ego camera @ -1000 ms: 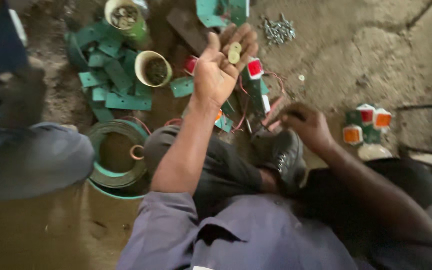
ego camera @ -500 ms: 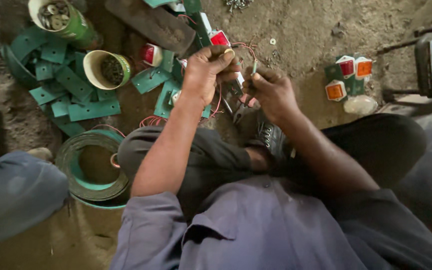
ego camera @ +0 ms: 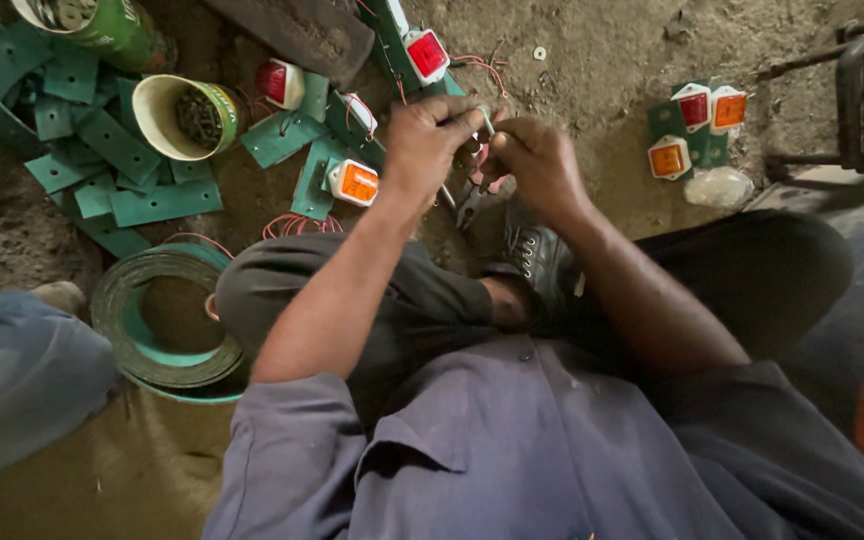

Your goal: The person assembles small electrical components by attaching red and orange light housings to green metal plates using screws and washers. They use pliers to manipulate wires and fasten parts, working on the floor among scattered components and tools.

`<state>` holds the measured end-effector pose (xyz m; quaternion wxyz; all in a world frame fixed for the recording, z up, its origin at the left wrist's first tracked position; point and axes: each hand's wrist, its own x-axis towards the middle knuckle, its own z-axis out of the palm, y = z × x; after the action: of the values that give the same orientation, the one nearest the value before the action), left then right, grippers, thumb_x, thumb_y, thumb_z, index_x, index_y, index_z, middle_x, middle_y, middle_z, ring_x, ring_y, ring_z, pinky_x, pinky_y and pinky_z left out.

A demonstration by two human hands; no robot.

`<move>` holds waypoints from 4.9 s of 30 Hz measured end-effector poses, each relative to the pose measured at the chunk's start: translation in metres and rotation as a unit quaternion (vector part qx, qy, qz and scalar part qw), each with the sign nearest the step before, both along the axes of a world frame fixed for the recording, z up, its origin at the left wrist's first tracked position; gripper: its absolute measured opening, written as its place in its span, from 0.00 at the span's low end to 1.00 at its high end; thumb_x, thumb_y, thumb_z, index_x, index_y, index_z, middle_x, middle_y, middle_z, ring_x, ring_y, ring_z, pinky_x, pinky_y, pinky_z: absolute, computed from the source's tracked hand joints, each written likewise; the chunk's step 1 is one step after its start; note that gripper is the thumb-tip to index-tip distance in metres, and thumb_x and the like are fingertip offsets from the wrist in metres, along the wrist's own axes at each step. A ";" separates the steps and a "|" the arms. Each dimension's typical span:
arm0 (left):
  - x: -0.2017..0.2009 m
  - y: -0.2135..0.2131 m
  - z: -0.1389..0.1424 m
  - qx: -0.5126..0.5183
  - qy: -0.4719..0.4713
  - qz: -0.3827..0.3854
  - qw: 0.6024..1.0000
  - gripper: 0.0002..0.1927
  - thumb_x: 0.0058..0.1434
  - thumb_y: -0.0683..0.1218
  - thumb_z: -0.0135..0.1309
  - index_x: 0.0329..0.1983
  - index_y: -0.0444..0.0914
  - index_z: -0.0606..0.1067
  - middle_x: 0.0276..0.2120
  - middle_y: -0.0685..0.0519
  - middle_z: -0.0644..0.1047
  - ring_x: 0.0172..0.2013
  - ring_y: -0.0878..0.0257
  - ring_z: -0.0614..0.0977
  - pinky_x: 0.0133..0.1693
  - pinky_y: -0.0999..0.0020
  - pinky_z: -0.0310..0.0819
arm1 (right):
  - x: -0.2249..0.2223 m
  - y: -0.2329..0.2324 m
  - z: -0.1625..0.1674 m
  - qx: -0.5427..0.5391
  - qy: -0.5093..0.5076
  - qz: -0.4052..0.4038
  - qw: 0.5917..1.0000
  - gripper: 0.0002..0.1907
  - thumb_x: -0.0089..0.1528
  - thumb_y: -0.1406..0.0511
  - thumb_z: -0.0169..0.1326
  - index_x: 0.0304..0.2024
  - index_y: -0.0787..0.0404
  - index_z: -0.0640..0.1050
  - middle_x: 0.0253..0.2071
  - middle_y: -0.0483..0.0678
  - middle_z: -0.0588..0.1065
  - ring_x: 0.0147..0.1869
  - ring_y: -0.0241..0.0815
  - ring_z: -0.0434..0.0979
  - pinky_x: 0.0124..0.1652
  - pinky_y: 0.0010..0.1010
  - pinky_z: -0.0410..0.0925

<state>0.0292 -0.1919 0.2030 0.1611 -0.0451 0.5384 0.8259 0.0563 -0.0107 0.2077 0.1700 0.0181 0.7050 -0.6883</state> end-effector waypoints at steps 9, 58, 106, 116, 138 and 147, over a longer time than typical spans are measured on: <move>0.006 0.011 -0.020 -0.113 0.072 0.070 0.989 0.09 0.66 0.41 0.61 0.46 0.31 0.82 0.34 0.51 0.83 0.27 0.67 0.82 0.26 0.72 0.78 | 0.002 0.003 -0.003 -0.007 -0.051 -0.001 0.999 0.10 0.72 0.68 0.45 0.48 0.70 0.75 0.38 0.48 0.79 0.39 0.37 0.80 0.42 0.30 0.76; -0.049 -0.071 -0.001 0.104 0.142 0.168 0.970 0.09 0.75 0.46 0.54 0.42 0.34 0.74 0.35 0.54 0.78 0.36 0.65 0.82 0.41 0.65 0.81 | -0.098 -0.036 -0.140 0.459 0.098 0.010 0.883 0.26 0.54 0.50 0.72 0.42 0.62 0.83 0.36 0.57 0.81 0.40 0.52 0.82 0.39 0.42 0.72; -0.006 -0.047 0.024 -0.171 0.020 -0.115 0.978 0.21 0.59 0.48 0.64 0.53 0.40 0.72 0.38 0.56 0.82 0.31 0.64 0.82 0.32 0.64 0.79 | -0.032 -0.003 -0.112 -0.438 -0.282 0.081 0.850 0.27 0.67 0.54 0.59 0.61 0.64 0.75 0.48 0.58 0.80 0.46 0.51 0.83 0.47 0.39 0.78; -0.015 -0.041 -0.009 0.082 0.098 0.004 0.992 0.15 0.67 0.45 0.62 0.53 0.35 0.74 0.45 0.53 0.81 0.46 0.64 0.82 0.53 0.65 0.80 | -0.033 -0.020 -0.075 -0.392 -0.218 -0.175 0.877 0.19 0.69 0.72 0.45 0.63 0.59 0.70 0.56 0.56 0.75 0.35 0.40 0.79 0.36 0.31 0.75; -0.013 -0.062 0.035 0.114 0.165 -0.080 0.976 0.09 0.62 0.36 0.64 0.44 0.38 0.79 0.52 0.47 0.80 0.48 0.61 0.84 0.53 0.62 0.83 | -0.031 0.002 -0.006 -0.057 0.160 -0.181 0.969 0.02 0.70 0.72 0.59 0.45 0.64 0.80 0.46 0.52 0.84 0.36 0.30 0.78 0.36 0.24 0.74; -0.009 -0.064 0.034 0.103 0.280 -0.081 0.951 0.15 0.58 0.28 0.64 0.46 0.34 0.78 0.48 0.53 0.77 0.47 0.66 0.79 0.49 0.74 0.75 | -0.012 -0.029 0.042 0.202 0.293 -0.080 0.931 0.09 0.65 0.75 0.61 0.48 0.64 0.83 0.39 0.48 0.82 0.41 0.35 0.83 0.38 0.26 0.76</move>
<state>0.0205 -0.2557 0.2368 0.0743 0.2490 0.4754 0.8405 0.0441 -0.0397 0.2501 -0.1065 -0.0940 0.8438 -0.5176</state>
